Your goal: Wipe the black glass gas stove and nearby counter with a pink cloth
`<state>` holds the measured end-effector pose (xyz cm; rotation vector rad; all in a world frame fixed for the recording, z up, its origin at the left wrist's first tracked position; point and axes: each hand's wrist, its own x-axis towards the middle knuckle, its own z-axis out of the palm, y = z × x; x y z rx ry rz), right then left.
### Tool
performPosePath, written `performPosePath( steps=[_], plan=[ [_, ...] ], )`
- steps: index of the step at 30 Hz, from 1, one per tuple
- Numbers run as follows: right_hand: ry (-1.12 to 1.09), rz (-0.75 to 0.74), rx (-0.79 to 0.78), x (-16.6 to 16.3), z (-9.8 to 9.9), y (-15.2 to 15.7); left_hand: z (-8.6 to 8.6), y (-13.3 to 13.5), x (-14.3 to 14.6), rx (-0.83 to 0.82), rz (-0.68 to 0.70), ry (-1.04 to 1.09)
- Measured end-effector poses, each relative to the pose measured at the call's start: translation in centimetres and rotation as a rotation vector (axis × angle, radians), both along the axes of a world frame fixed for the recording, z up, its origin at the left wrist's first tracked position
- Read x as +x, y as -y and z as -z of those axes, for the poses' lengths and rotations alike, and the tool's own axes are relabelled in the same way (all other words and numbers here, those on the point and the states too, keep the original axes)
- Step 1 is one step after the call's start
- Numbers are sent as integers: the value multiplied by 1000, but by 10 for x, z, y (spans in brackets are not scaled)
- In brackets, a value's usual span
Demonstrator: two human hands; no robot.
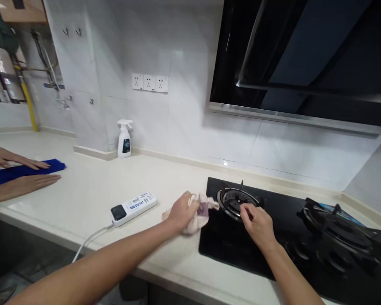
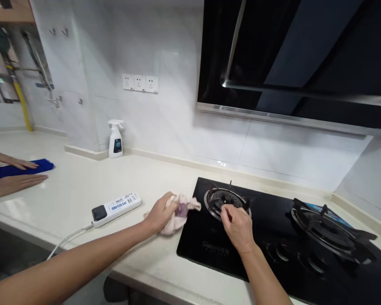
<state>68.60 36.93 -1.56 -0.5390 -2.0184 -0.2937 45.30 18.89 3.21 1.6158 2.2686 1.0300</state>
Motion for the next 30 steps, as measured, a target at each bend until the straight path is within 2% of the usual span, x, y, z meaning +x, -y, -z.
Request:
performPosePath(
  steps=[3, 8, 15, 21, 25, 30],
  plan=[
    [-9, -29, -16, 3, -2, -3, 4, -37, 4, -59, 32, -109],
    [-110, -83, -58, 7, -13, 5, 24, -74, 5, -233, 133, -259],
    [-91, -314, -31, -15, -29, 38, 24, -165, -33, -313, 34, -312],
    [-68, -411, -41, -30, -31, 57, 19, -235, -53, -311, -30, -312],
    [14, -499, -36, -33, -30, 61, 18, -266, -61, -329, -55, -291],
    [6, -446, -95, -19, -23, 46, 19, -284, -77, -326, -68, -283]
  ],
)
